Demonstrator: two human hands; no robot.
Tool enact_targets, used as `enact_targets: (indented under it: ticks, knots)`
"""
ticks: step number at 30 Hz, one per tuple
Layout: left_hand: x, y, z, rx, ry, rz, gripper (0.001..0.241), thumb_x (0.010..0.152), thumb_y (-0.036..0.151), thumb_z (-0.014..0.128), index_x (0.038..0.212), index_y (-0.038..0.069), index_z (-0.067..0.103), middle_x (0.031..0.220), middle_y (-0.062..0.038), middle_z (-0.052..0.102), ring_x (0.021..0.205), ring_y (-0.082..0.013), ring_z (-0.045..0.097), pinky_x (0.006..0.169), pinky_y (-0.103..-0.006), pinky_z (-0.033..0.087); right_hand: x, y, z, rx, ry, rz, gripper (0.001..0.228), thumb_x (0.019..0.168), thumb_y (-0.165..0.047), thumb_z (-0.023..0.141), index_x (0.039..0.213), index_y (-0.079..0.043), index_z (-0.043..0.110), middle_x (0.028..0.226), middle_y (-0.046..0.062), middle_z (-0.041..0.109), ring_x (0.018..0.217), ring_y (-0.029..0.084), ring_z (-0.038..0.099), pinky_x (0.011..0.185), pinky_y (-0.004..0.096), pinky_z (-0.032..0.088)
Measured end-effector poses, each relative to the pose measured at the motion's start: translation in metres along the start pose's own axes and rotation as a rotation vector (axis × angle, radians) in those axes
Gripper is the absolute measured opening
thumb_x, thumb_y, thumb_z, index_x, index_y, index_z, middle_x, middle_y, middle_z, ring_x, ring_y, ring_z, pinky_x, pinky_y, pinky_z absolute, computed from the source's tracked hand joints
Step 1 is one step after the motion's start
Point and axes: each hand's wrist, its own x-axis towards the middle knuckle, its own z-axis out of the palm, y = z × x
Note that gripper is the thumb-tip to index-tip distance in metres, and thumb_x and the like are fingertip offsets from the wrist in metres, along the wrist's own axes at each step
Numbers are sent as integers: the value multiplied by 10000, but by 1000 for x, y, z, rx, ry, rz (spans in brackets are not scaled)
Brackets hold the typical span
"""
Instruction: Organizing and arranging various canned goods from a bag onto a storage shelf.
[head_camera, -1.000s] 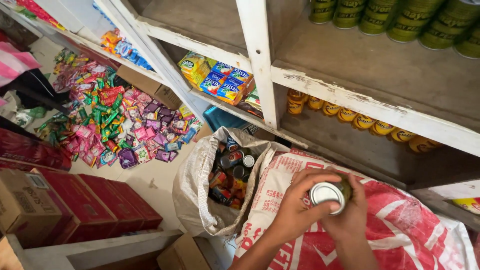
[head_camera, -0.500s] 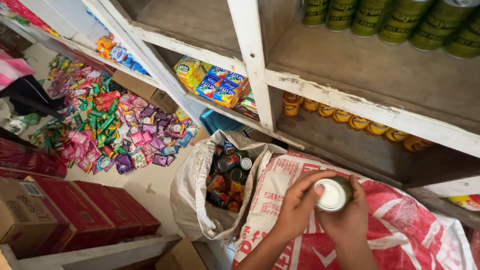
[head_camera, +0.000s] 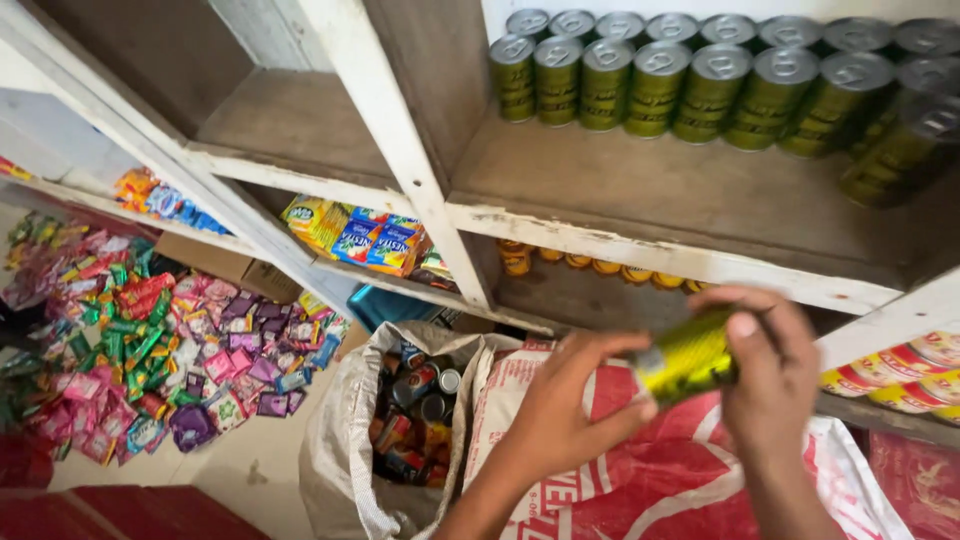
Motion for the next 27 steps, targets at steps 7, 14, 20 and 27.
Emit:
enact_targets:
  ticks: [7, 14, 20, 27]
  knots:
    - [90, 2, 29, 357, 42, 196, 693, 845, 414, 700, 1423, 84, 505, 1292, -153, 702, 1054, -309, 652, 936, -390, 481, 63, -49, -17, -339, -140, -308, 809, 1106, -561, 144, 1268, 83, 606, 1223, 190, 636, 1017, 249, 582, 975, 355, 445]
    - [155, -32, 64, 184, 124, 139, 615, 849, 514, 609, 1064, -60, 561, 809, -189, 613, 680, -315, 576, 664, -426, 489, 95, -21, -55, -253, -39, -338, 635, 1145, -406, 288, 1517, 98, 392, 1456, 304, 511, 1284, 374, 524, 1062, 465, 426]
    - [208, -74, 96, 247, 136, 117, 628, 755, 271, 803, 1249, -25, 552, 1112, -239, 623, 937, -448, 659, 826, -510, 538, 91, 9, -64, -1020, -40, -280, 585, 971, -148, 588, 1513, 55, 500, 1233, 329, 633, 1054, 487, 596, 902, 508, 483]
    - [239, -76, 118, 316, -50, -30, 652, 806, 318, 804, 1367, 85, 568, 1233, -182, 647, 1205, -424, 657, 1011, -526, 563, 96, 9, -68, -1029, -26, -78, 630, 1047, -289, 505, 1572, 46, 406, 1451, 351, 527, 1295, 526, 529, 1065, 601, 425]
